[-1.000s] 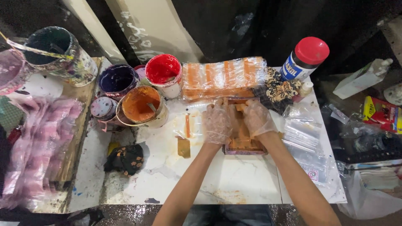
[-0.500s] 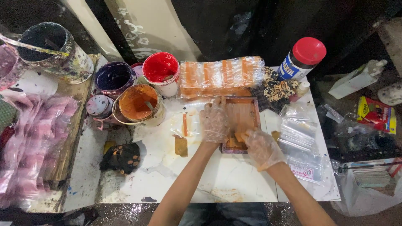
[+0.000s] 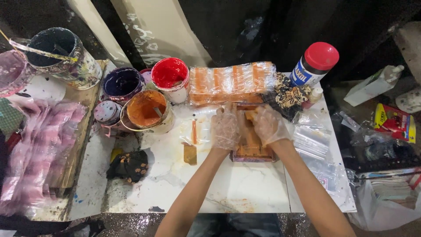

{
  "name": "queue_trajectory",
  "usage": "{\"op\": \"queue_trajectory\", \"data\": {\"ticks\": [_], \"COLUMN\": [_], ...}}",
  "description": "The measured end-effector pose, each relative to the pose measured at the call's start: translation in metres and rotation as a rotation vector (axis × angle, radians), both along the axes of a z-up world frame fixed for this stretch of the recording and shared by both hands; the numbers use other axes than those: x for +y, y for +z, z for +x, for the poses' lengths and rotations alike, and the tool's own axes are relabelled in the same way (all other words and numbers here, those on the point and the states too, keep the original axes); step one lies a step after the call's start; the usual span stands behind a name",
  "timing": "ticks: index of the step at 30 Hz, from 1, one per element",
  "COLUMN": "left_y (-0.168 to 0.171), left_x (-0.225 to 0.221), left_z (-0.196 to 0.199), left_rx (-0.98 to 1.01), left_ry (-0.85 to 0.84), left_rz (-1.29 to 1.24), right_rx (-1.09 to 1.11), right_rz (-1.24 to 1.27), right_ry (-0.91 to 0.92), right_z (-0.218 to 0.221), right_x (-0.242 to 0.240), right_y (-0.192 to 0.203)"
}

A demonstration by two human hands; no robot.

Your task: Using a squeegee to apply ink through a screen onto small plastic bags.

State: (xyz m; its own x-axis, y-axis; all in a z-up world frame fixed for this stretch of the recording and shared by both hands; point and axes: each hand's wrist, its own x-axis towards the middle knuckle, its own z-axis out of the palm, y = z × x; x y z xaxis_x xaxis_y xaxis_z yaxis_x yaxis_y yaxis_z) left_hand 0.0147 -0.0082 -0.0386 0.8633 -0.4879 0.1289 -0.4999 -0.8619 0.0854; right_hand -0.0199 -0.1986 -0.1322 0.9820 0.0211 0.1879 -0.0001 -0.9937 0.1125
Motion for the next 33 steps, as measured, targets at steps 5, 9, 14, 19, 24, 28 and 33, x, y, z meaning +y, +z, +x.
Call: {"op": "queue_trajectory", "data": {"ticks": [5,9,14,19,24,28,33], "left_y": [0.046,0.022,0.024,0.032,0.021,0.033,0.048], "left_x": [0.006,-0.001,0.003,0.007,0.003,0.004,0.007], "left_z": [-0.017,-0.003,-0.003,-0.010,-0.006,-0.010,-0.014], "left_rx": [0.007,0.001,0.060,0.053,0.051,0.033,0.049], "left_ry": [-0.009,-0.014,-0.020,-0.037,-0.020,-0.020,-0.029], "left_rz": [-0.049,-0.075,-0.077,-0.030,-0.034,-0.024,-0.026], "right_rx": [0.011,-0.047,0.035,-0.106,-0.200,-0.114,0.008], "right_rz": [0.224,-0.155,-0.170,0.337,0.262,0.099,-0.162], "right_ry": [0.007,0.163,0.368,-0.086,-0.055,-0.030,0.120], "right_z": [-0.052,-0.094,-0.096,-0.046,0.010,0.015,-0.026], "right_x": [0.030,0.045,0.003,0.014,-0.018,-0.017,-0.002], "right_y": [0.010,0.036,-0.031,0.002,-0.026,-0.037,-0.048]}}
